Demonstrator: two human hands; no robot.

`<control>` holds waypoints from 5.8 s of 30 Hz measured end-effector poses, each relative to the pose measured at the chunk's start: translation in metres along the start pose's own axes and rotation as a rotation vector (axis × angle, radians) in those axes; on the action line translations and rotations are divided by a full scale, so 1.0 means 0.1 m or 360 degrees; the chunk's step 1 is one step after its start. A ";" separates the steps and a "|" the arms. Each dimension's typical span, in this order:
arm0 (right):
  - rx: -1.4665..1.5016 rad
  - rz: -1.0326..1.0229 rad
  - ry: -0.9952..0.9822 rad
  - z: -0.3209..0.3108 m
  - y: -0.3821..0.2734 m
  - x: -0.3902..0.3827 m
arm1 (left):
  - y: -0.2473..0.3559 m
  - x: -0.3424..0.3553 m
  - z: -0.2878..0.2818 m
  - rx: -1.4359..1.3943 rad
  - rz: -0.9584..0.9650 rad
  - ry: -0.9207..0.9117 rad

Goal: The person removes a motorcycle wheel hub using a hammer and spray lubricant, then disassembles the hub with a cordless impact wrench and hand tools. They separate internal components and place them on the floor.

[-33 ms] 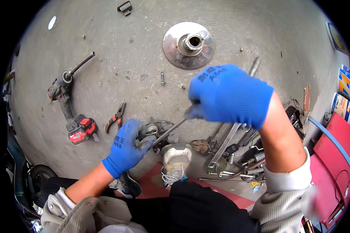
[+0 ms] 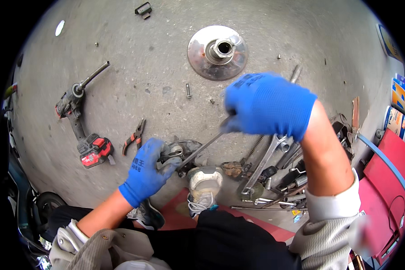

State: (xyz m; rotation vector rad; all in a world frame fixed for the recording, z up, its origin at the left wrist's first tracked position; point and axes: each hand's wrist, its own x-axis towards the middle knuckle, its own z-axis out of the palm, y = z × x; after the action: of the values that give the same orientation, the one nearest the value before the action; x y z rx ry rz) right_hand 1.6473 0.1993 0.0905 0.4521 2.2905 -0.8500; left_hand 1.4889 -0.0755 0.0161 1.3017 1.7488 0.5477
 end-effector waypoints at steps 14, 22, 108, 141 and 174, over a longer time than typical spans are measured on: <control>0.0748 -0.0232 0.0153 -0.54 -0.02 0.18 | 0.07 -0.01 -0.07 0.0007 -0.0080 -0.0012; 0.1905 0.0162 0.0785 0.06 -0.10 0.48 | 0.07 -0.01 -0.04 0.0076 0.0028 0.0019; 0.1007 0.0812 0.1313 0.57 0.31 -0.14 | -0.25 0.76 -0.57 -0.0786 -0.0311 -0.0239; 0.0163 0.1060 0.1306 1.63 -0.08 -0.49 | -0.46 0.90 -1.09 -0.1907 -0.0013 -0.0378; 0.0596 -0.0512 0.0961 1.27 -0.64 0.81 | -0.26 0.48 -0.85 -0.1390 -0.0436 -0.0392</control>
State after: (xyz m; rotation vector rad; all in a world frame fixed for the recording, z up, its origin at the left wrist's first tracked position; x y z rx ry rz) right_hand 1.6128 0.0739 -0.0089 0.5699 2.8056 -1.4795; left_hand 1.4003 -0.0281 0.0234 0.4795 1.2161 0.8225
